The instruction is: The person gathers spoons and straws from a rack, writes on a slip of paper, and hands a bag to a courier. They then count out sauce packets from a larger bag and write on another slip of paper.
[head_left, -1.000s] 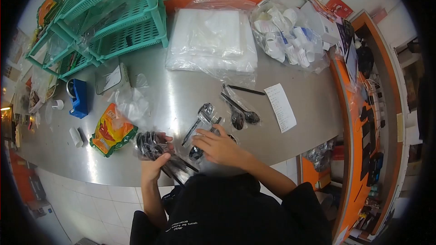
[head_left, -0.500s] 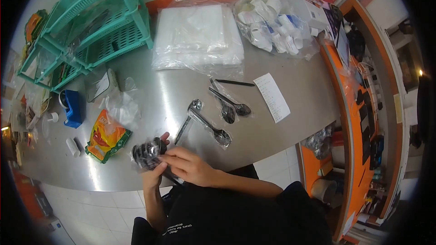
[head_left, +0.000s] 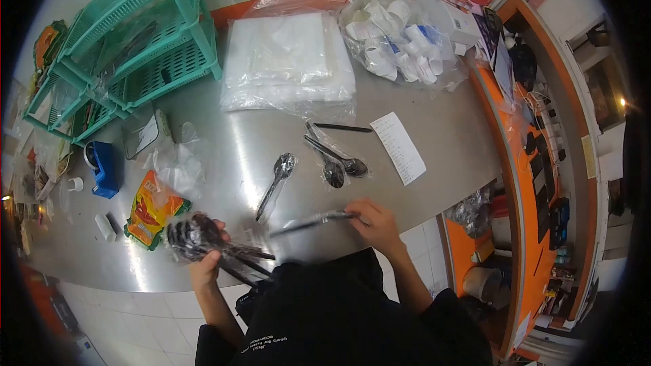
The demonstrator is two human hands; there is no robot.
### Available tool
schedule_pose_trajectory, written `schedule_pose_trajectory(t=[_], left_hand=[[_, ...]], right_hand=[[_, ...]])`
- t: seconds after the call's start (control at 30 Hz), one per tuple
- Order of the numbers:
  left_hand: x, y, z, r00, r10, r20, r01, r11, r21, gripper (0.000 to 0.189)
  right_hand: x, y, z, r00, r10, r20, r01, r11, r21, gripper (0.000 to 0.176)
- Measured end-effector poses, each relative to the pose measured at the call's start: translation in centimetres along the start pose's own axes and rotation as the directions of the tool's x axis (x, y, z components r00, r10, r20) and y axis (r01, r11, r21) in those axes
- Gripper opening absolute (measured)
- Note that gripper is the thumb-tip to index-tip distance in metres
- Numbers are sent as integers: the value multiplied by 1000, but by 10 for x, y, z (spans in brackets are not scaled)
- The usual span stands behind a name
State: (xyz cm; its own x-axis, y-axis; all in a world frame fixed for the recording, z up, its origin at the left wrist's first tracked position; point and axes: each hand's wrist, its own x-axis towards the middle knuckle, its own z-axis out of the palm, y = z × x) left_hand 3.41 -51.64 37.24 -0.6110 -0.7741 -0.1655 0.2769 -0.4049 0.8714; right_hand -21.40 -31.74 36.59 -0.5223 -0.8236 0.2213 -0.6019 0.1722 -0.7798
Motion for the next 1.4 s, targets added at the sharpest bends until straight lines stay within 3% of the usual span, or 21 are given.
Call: schedule_pose_trajectory(t=[0.1, 0.2, 0.3, 0.4, 0.43, 0.5, 0.6, 0.7, 0.73, 0.83, 0.87, 0.93, 1.03, 1.17, 1.27, 1.37, 1.4], left_hand=[[3, 11, -4, 996, 66, 59, -67, 998, 20, 71], [7, 28, 13, 992, 1, 125, -27, 978, 206, 65], [10, 44, 49, 978, -158, 133, 95, 916, 390, 58], [16, 26, 65, 932, -177, 316, 16, 892, 452, 54], [14, 18, 61, 915, -204, 347, 0, 862, 507, 57], [5, 11, 55, 938, -239, 251, 152, 934, 324, 55], [-1, -1, 39, 927, -228, 297, 171, 964, 206, 55], [-12, -6, 27, 940, -312, 136, 297, 947, 120, 57], [-17, -5, 20, 908, -416, 37, 392, 879, 273, 65], [-24, -7, 7, 964, -263, -28, 264, 949, 172, 63], [-23, -6, 3, 977, -207, -45, 212, 959, 190, 64], [-20, -2, -7, 985, -146, -88, 151, 987, 53, 61], [-17, 3, -14, 989, -112, -101, 115, 993, 32, 62], [-17, 4, -15, 985, -118, -130, 123, 992, 36, 61], [-13, 4, -5, 979, -140, -149, 146, 989, 29, 61], [-7, 1, -1, 979, -175, -103, 187, 975, 116, 61], [-5, 1, -1, 981, -174, -81, 184, 974, 130, 61]], right_hand=[[7, -24, -27, 968, -249, -38, 249, 968, -16, 22], [15, -37, -35, 928, -373, 28, 374, 924, -77, 21], [25, -55, -35, 834, -520, 186, 540, 837, -81, 22], [35, -80, -6, 786, -580, 216, 572, 814, 102, 15], [37, -85, 5, 794, -575, 198, 552, 818, 163, 17], [42, -93, 25, 811, -563, 161, 510, 814, 279, 20], [43, -95, 49, 870, -482, 101, 399, 811, 428, 35], [50, -94, 64, 950, -300, 90, 204, 811, 548, 48], [62, -92, 58, 968, -229, 101, 124, 791, 599, 51], [83, -36, 88, 966, -213, 149, 207, 977, 55, 43], [80, -18, 104, 957, -191, 219, 214, 973, -85, 42], [70, 1, 124, 930, -116, 347, 245, 902, -355, 40], [58, 8, 119, 921, -292, 259, 316, 947, -58, 36], [55, 22, 73, 995, -84, -59, 68, 970, -234, 40], [45, 29, 52, 988, 82, -132, -135, 875, -466, 41], [37, 45, 55, 985, 59, -160, -110, 937, -332, 35], [34, 49, 53, 983, 127, -134, -157, 957, -245, 33]])
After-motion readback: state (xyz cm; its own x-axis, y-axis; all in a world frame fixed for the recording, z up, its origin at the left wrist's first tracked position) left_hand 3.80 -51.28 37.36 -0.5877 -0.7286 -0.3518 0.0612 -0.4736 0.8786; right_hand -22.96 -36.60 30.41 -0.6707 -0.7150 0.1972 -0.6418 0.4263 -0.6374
